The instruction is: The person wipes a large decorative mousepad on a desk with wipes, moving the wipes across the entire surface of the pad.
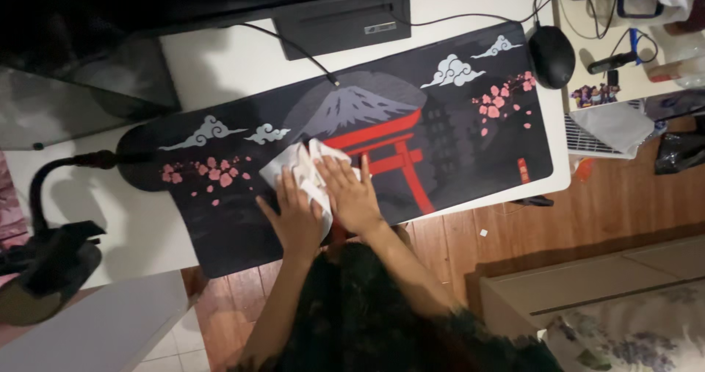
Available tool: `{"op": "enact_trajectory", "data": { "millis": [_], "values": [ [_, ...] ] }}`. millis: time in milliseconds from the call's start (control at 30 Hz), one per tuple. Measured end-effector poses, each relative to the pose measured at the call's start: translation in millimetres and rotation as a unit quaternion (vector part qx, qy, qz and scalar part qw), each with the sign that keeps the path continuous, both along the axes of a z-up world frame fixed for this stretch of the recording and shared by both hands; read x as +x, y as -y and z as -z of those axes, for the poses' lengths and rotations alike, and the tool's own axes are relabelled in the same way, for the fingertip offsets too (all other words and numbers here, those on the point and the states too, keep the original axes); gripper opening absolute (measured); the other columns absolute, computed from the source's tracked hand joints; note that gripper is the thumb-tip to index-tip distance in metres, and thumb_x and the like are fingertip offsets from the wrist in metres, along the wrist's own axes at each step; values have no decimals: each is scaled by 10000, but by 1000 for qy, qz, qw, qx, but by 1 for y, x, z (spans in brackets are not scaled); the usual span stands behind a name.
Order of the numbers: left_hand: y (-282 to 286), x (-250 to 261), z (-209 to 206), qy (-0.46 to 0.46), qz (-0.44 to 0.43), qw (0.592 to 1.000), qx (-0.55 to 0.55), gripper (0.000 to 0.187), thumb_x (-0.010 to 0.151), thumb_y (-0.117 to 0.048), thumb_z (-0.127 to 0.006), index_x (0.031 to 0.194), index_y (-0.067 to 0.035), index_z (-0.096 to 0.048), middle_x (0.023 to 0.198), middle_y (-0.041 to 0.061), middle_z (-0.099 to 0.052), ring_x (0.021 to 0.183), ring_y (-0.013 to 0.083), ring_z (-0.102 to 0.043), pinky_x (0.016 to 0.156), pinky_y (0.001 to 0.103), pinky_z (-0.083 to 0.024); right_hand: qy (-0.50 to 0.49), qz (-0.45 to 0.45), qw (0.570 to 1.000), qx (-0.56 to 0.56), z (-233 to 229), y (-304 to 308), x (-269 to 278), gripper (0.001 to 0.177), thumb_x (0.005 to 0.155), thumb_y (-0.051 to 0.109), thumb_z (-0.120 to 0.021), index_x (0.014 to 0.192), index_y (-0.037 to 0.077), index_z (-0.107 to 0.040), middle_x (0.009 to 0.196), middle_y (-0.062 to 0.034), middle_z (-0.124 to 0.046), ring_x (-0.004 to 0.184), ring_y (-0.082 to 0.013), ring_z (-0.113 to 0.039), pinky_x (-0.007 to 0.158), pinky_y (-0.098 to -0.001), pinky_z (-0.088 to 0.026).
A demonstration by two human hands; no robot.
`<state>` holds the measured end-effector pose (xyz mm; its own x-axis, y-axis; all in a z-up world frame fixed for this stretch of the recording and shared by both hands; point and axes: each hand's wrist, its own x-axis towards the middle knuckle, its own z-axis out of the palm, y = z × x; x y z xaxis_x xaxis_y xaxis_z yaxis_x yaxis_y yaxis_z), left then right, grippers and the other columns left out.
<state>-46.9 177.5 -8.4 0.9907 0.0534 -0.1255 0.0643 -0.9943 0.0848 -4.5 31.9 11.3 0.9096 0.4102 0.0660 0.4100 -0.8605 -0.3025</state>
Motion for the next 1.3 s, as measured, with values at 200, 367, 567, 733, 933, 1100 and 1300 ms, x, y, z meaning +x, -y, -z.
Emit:
{"op": "enact_trajectory", "data": {
  "millis": [200,367,567,733,933,1100,1300],
  "values": [
    [77,64,10,96,33,995,24,795,879,-439,-604,1544,-19,-484,1689,89,-249,1551,243,-209,1128,793,-100,-2,52,999,-14,6,82,34,617,1029,284,-491,1615,165,-339,1621,-66,-405,1470,-272,-403,1233,-659,-120],
    [143,104,16,113,61,986,110,766,970,-421,-599,1610,-54,-397,1725,88,-229,1593,239,-170,1176,765,-98,7,94,996,-10,8,160,44,588,1061,290,-461,1622,173,-333,1643,-71,-390,1477,-284,-382,1210,-680,-104],
    [200,115,10,101,55,987,111,793,942,-437,-597,1603,-47,-398,1711,95,-246,1574,249,-199,1173,757,-103,14,145,989,-34,20,247,41,599,1075,308,-447,1636,156,-307,1649,-91,-370,1494,-324,-360,1221,-695,-76],
    [211,90,7,124,46,990,52,754,934,-413,-587,1577,-51,-430,1688,69,-292,1564,235,-261,1149,787,-105,-7,192,980,-43,27,311,32,602,1078,339,-427,1638,163,-295,1671,-110,-317,1524,-345,-307,1181,-709,-32],
    [216,2,13,63,-22,996,54,679,983,-378,-500,1587,-86,-395,1702,63,-306,1576,216,-252,1161,788,-76,23,124,991,-33,29,303,14,670,1067,376,-439,1636,76,-251,1693,-176,-274,1533,-395,-290,1161,-762,-14],
    [165,-31,26,24,-150,972,182,712,1024,-419,-380,1643,-76,-303,1731,34,-269,1576,174,-260,1138,765,-22,13,-7,993,-113,22,232,-12,754,994,474,-501,1615,101,-292,1656,-143,-304,1486,-349,-332,1147,-773,-94],
    [107,-42,24,93,-221,943,231,591,1090,-324,-406,1632,-89,-385,1732,77,-296,1584,186,-314,1157,788,-24,30,-149,987,-49,0,159,-12,728,970,456,-569,1582,122,-361,1598,-99,-388,1423,-304,-410,1147,-755,-199]
  ]
}}
